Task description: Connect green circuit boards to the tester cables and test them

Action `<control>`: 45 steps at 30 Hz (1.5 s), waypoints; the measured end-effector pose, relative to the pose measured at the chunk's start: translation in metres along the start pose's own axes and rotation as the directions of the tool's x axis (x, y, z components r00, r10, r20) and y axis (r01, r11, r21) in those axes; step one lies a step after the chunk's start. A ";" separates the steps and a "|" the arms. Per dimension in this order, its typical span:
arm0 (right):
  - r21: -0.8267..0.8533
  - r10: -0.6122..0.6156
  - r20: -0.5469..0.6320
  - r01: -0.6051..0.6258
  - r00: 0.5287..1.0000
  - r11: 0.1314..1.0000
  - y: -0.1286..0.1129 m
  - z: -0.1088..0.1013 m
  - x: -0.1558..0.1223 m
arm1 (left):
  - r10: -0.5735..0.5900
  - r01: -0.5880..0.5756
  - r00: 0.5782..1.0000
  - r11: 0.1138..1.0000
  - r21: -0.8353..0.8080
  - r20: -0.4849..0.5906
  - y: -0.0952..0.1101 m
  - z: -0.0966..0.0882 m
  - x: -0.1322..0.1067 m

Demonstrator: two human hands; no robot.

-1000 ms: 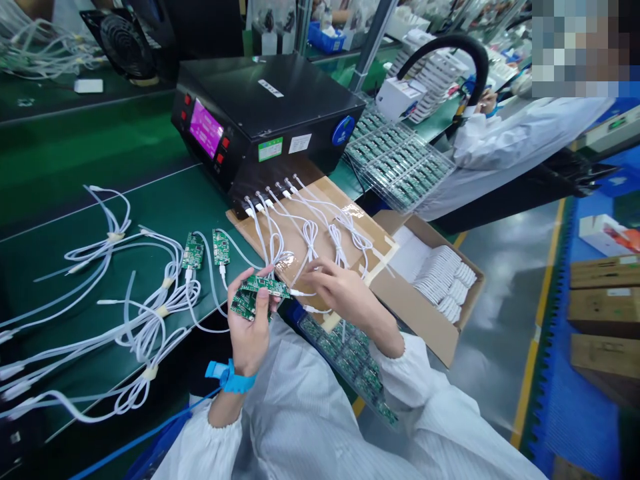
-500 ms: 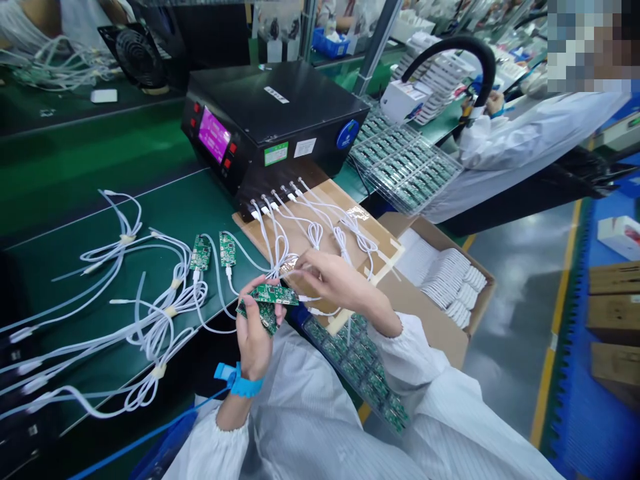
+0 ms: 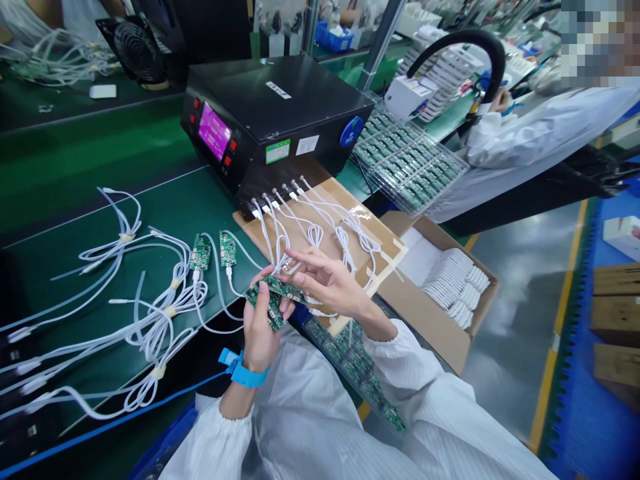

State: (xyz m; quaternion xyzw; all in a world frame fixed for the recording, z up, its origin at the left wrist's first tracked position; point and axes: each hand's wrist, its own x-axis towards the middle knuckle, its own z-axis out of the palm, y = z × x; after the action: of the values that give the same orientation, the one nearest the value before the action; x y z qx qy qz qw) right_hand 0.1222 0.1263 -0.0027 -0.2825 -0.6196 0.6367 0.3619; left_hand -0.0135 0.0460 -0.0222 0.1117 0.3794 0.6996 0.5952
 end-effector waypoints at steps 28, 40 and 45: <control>-0.197 -0.118 -0.015 0.113 0.993 0.974 0.000 0.008 -0.007 | -0.113 0.107 0.980 0.993 0.046 0.162 -0.001 0.001 0.005; -0.200 -0.104 -0.065 0.089 0.992 0.976 -0.001 0.003 -0.007 | -0.175 0.168 0.971 0.984 0.052 0.164 0.005 0.005 0.009; -0.273 -0.135 -0.101 0.103 0.986 0.956 -0.003 0.005 -0.007 | -0.164 0.159 0.978 0.986 0.047 0.132 0.002 0.008 0.012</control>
State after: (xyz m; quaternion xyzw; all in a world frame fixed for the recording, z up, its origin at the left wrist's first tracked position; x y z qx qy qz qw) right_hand 0.1223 0.1180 -0.0003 -0.3282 -0.6929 0.5065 0.3944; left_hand -0.0133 0.0596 -0.0190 0.1384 0.3585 0.6329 0.6721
